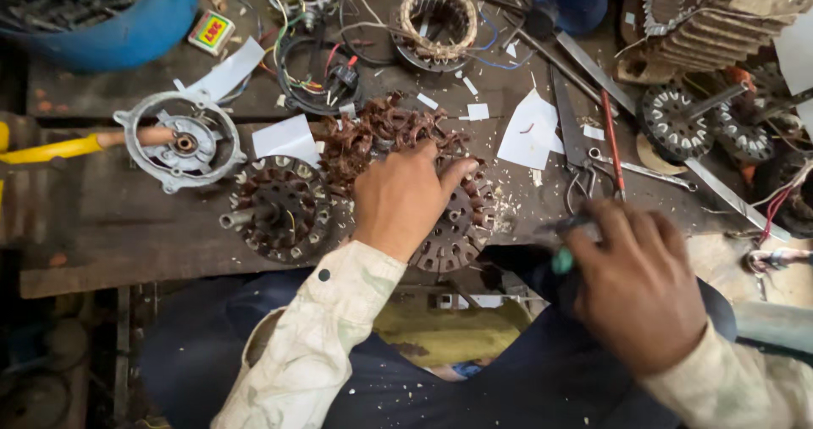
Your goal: The person uses pliers to pull and cut copper windings from a motor rotor held in their left hand. They systematically remove the copper from the slots, creating a growing pile of copper scraps on the workbench. The person rotates the rotor to access different sections and continues the removal process throughout the clip.
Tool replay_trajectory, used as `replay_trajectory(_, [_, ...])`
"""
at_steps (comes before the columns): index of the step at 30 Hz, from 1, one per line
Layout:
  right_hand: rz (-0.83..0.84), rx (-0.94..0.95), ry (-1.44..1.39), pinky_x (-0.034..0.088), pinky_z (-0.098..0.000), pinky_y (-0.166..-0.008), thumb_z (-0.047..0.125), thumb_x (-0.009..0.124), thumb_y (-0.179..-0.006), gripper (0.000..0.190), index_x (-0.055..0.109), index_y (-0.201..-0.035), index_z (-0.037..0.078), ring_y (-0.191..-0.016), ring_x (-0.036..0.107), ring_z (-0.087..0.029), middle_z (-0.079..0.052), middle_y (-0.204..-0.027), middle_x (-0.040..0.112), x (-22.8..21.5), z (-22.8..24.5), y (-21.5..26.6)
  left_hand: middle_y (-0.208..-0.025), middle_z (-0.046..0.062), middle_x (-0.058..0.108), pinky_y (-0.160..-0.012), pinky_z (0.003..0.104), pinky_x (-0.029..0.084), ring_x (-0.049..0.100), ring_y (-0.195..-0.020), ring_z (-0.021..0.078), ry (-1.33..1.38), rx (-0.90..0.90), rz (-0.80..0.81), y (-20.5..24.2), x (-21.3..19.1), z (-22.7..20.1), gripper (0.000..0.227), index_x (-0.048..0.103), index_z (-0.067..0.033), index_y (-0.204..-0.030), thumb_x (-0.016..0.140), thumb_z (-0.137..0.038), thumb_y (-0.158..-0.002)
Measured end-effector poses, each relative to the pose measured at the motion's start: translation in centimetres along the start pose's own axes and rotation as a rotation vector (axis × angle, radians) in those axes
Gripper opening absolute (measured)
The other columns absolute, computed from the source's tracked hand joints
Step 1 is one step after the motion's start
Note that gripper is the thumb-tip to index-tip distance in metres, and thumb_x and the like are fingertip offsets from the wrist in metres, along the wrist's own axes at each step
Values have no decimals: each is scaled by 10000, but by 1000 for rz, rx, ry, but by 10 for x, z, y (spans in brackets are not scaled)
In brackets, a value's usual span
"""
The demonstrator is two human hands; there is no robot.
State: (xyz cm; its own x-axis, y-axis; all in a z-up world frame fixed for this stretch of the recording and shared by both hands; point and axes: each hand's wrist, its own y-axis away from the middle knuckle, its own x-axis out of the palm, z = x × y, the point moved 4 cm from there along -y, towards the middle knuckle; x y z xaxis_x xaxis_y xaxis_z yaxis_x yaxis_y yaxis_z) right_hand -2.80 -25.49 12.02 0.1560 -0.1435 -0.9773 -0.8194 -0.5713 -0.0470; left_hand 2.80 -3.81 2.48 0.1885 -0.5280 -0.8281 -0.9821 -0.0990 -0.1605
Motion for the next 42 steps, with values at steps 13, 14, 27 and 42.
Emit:
replay_trajectory(13, [314, -75, 99, 485, -462, -960, 127, 661, -819, 226, 708, -1039, 107, -1117, 642, -312, -118, -1199, 652, 57, -10, -21, -640, 177, 693, -484, 491, 542, 704, -579, 378, -3, -107, 17, 2, 2, 2, 642, 731, -42, -951, 564, -662, -934])
replay_trajectory(14, [335, -104, -74, 504, -452, -888, 110, 668, -763, 262, 722, -1019, 95, -1029, 660, -330, -123, -1133, 679, 65, -16, -26, -637, 175, 691, -487, 481, 544, 706, -576, 363, 6, -92, 64, 1, 2, 3, 660, 725, -38, -957, 561, -677, -931])
replay_trajectory(27, [205, -150, -836, 541, -405, -756, -9, 631, -619, 336, 719, -944, -12, -825, 680, -374, -187, -901, 717, 136, -47, -28, -725, 199, 746, -648, 447, 595, 742, -657, 338, 159, -141, 393, -27, 18, 17, 776, 706, -3, -1137, 540, -718, -886])
replay_trajectory(42, [-275, -33, 198, 340, -546, -1198, 113, 700, -892, 151, 733, -1038, 90, -1416, 522, -299, -73, -1493, 607, 74, -43, -48, -924, 234, 734, -688, 539, 537, 702, -813, 447, 129, -9, -180, -12, -10, 20, 598, 737, -25, -1066, 545, -591, -1030])
